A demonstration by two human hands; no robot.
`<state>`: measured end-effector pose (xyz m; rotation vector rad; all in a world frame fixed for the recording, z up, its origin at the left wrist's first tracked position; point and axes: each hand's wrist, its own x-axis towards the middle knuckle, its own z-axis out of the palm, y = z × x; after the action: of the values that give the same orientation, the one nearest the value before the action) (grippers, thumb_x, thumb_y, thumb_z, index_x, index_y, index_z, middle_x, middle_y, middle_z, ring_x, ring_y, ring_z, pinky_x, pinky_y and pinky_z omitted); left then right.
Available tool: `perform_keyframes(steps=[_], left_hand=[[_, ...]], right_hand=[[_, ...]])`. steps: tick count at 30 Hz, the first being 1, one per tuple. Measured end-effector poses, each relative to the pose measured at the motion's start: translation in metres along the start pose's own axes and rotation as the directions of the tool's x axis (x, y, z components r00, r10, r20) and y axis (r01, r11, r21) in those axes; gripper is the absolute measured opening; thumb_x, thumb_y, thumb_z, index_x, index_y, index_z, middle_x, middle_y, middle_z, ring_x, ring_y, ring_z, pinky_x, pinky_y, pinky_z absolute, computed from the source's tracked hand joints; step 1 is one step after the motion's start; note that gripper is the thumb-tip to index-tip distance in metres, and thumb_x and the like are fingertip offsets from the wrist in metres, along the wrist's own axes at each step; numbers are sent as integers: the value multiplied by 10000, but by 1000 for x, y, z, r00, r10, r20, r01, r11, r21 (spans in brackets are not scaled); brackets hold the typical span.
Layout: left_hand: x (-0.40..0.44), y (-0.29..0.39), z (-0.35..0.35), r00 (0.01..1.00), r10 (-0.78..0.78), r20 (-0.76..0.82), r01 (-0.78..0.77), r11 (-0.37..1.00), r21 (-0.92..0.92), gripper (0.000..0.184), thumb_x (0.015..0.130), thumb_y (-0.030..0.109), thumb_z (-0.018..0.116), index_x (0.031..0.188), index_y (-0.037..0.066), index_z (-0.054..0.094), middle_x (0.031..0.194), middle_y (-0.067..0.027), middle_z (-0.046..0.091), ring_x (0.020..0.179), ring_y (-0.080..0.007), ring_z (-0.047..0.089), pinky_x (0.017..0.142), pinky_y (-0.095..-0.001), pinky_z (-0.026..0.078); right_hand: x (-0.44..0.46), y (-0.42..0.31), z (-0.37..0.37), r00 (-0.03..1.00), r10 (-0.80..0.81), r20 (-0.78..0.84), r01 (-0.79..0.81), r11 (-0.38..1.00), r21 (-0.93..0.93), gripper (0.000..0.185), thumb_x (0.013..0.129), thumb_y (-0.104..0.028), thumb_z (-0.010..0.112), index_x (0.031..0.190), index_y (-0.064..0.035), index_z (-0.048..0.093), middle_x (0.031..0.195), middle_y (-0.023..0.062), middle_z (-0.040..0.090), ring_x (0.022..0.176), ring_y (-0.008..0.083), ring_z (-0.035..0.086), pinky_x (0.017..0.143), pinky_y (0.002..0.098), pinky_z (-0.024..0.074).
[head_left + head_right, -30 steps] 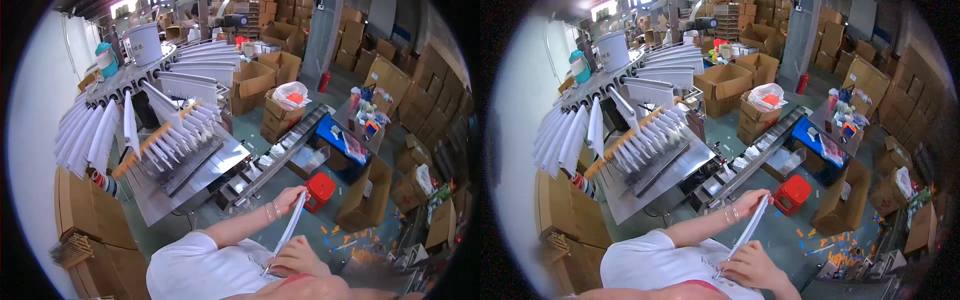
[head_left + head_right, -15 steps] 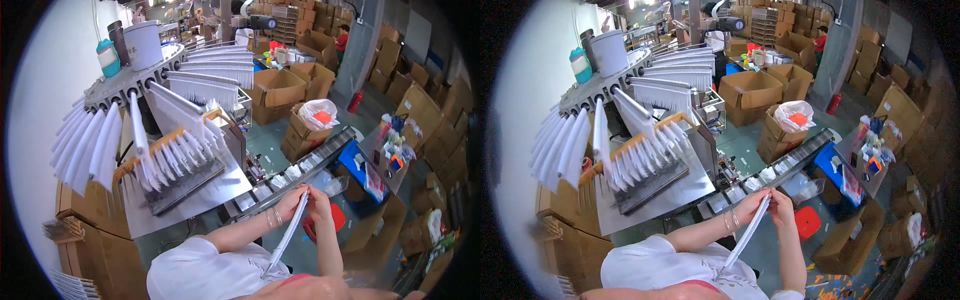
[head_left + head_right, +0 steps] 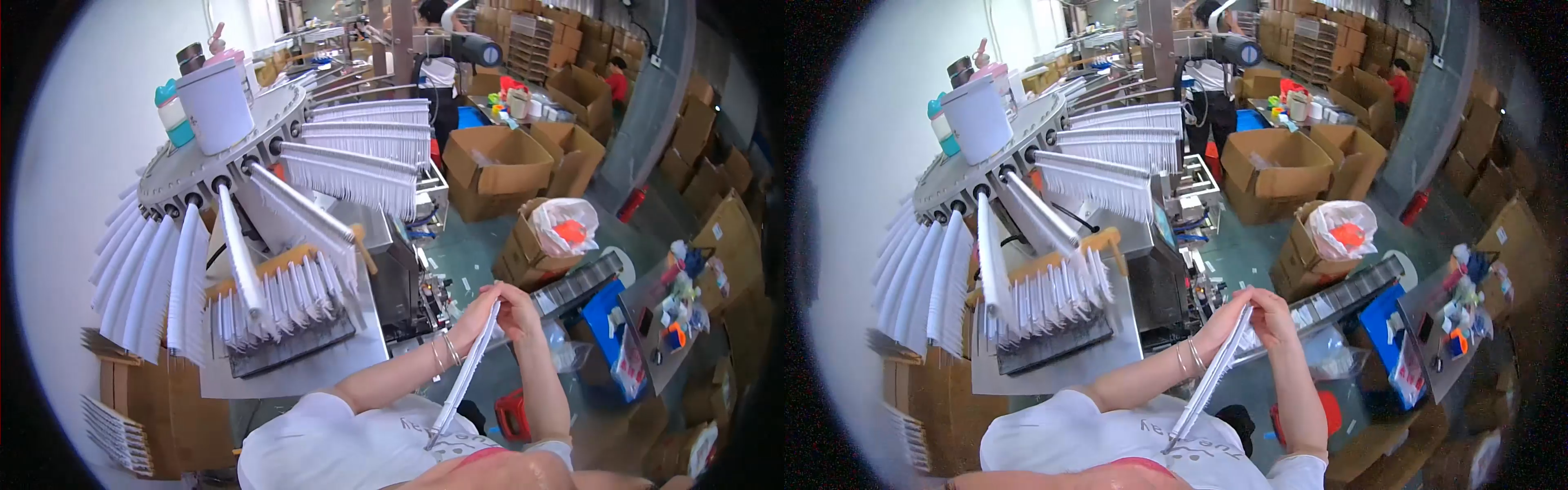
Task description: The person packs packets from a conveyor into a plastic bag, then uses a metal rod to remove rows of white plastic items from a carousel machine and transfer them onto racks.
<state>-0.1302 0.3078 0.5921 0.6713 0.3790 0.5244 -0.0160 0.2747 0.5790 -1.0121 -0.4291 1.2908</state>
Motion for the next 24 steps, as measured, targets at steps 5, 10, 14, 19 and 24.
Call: perform_keyframes(steps=[5,10,14,19,24], left_hand=[[15,19,-4,930,305,-206,-201,890,408,357,952,394,439,997,66,572,889,-14,538,864,-127,476,823,-271,374],[-35,48,-13,962,199,-187,50,547,836,202,907,197,568,877,11,643,831,-31,619,825,-98,562,765,-253,451],[-39,24,34,994,-80,69,-2,639,770,139,866,130,613,848,2,665,819,-40,627,756,-100,556,679,-247,438],[9,-3,86,949,-195,246,-70,632,771,126,829,111,658,896,4,666,815,-45,596,736,-96,512,601,-229,392],[23,-5,94,976,-175,131,3,608,794,158,849,152,647,923,13,662,791,-15,585,727,-71,509,628,-224,400]], right_hand=[[67,-10,-44,980,70,185,-91,990,105,238,868,-256,594,848,-24,644,854,89,656,811,207,621,732,341,494],[95,-72,-73,954,112,277,-126,991,35,184,887,-192,578,846,-18,619,847,109,635,791,201,602,680,397,506],[128,-105,-114,939,112,325,-118,993,-2,177,880,-183,590,829,-17,616,841,109,644,788,195,604,721,343,498],[147,-140,-152,928,152,340,-166,986,13,169,877,-171,594,819,-14,616,835,108,648,793,181,594,737,314,472],[158,-163,-179,941,62,334,-82,995,48,152,858,-147,595,812,-5,620,829,126,636,788,230,598,764,341,481]])
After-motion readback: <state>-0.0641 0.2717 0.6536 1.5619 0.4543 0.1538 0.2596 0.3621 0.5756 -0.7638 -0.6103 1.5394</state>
